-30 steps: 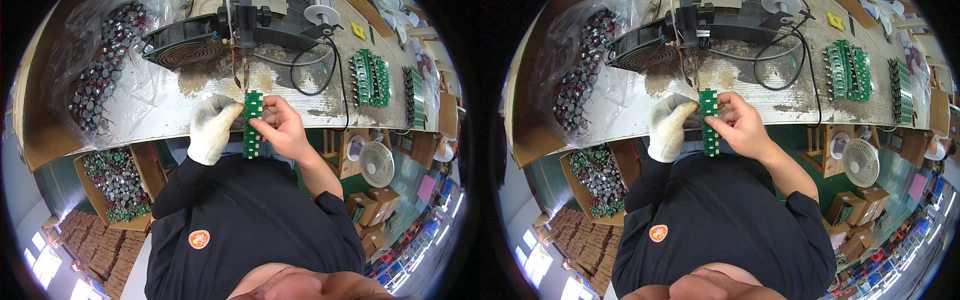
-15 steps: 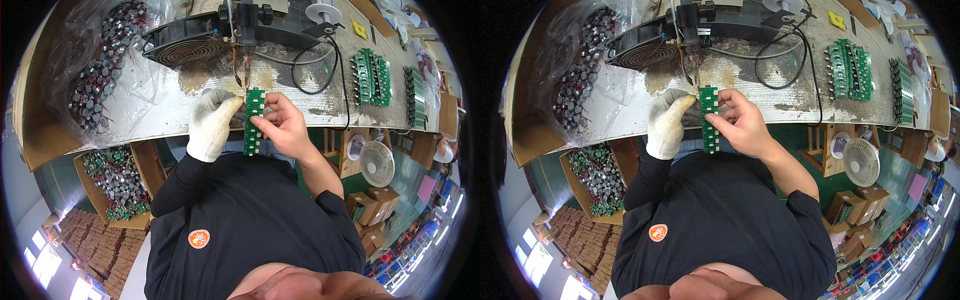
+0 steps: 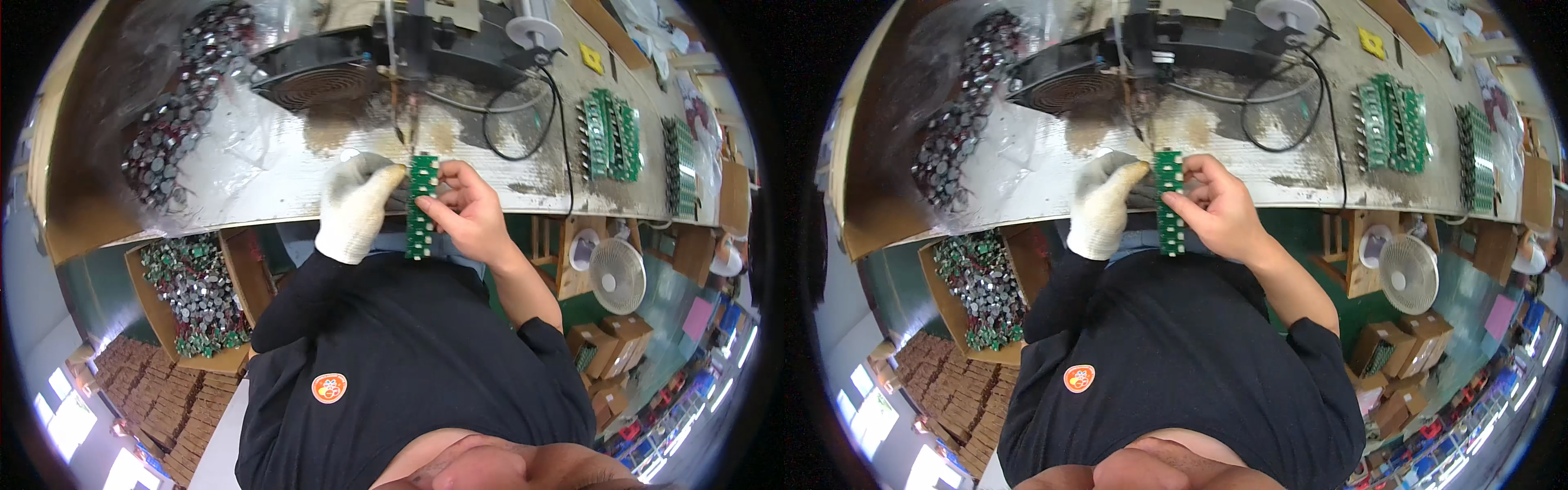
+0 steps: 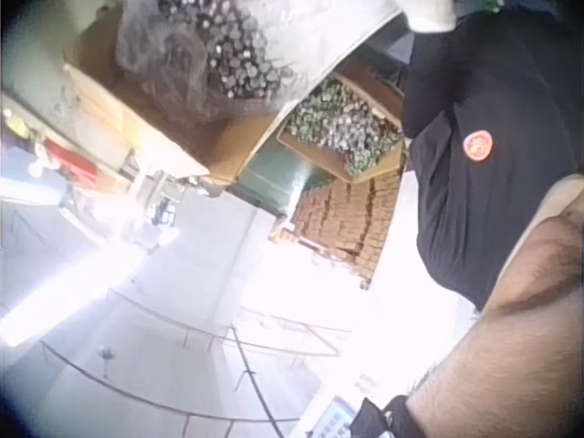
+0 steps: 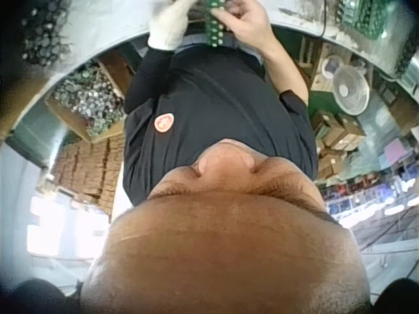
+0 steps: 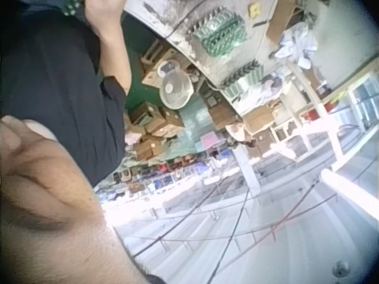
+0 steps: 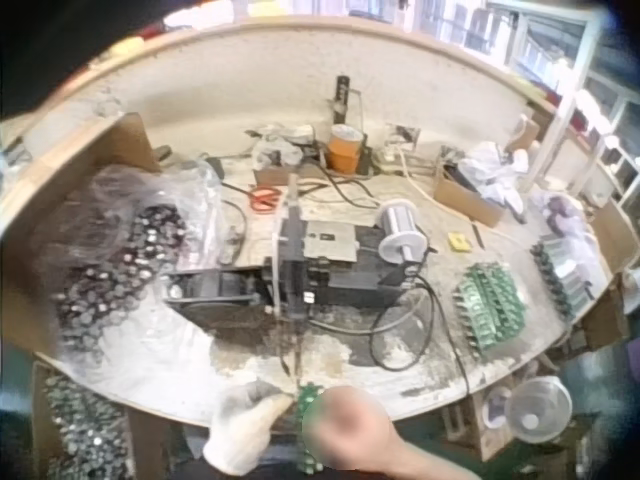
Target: The person solders electronic components onto printed circuit boards using a soldering iron and solder wire, with a fume extractor fan running nearby.
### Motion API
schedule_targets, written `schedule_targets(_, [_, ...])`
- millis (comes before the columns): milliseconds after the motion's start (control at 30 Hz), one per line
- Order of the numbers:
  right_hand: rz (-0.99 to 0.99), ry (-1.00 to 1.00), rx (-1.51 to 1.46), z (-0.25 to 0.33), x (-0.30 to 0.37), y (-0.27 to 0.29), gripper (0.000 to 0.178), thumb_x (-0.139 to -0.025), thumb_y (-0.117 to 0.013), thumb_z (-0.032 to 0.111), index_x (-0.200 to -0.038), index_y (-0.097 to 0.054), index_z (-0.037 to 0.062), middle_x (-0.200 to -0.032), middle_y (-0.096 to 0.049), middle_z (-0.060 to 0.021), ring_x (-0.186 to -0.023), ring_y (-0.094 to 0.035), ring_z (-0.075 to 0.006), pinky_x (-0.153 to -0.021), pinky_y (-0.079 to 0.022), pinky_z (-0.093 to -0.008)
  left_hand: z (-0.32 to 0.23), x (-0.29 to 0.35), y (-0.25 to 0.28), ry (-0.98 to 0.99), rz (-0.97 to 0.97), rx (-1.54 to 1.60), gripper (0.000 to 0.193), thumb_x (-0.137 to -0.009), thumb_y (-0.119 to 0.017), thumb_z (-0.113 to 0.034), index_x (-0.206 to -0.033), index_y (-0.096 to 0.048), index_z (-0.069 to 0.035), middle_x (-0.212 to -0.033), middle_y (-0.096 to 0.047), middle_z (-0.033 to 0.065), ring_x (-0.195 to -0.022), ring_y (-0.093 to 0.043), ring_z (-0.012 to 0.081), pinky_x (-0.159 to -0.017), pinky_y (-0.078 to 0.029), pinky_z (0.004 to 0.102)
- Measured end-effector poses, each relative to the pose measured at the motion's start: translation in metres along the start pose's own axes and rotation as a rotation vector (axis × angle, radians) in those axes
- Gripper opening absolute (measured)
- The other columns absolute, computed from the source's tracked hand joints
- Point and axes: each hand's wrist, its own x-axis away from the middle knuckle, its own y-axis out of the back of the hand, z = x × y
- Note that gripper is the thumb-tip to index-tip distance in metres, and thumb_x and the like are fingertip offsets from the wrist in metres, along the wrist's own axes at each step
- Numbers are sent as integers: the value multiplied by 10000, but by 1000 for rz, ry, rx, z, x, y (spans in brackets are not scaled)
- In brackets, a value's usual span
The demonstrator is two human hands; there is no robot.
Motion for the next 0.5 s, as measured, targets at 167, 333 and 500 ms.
schedule_targets(167, [-142,-97,-82,7,0,7,322,-908,-605,59,-1187,-447,33,-814,-610,-31,-523,-520,-56,-410,-392,-192,9,-4,25,-292,-62,-266,289,-872,-669,-195,-1071,-616,7,-870,-628,32,-711,-577,98,-636,-464,228])
schedule_targets(333, [-109,-28,-67,4,0,14,513,-876,-623,5,-1304,-340,-9,-963,-605,-96,-579,-535,-63,-429,-408,-180,-15,-3,102,-534,-527,-458,273,-818,-702,-80,-1044,-611,42,-876,-652,95,-644,-606,105,-546,-474,248])
schedule_targets(500, [-81,25,-96,-2,-3,11,571,-848,-622,-50,-1333,-321,-23,-1073,-587,-105,-684,-555,-60,-455,-419,-164,-51,-26,177,-557,-939,-1211,349,-785,-649,-197,-1089,-602,-35,-943,-629,184,-842,-621,363,-766,-500,413])
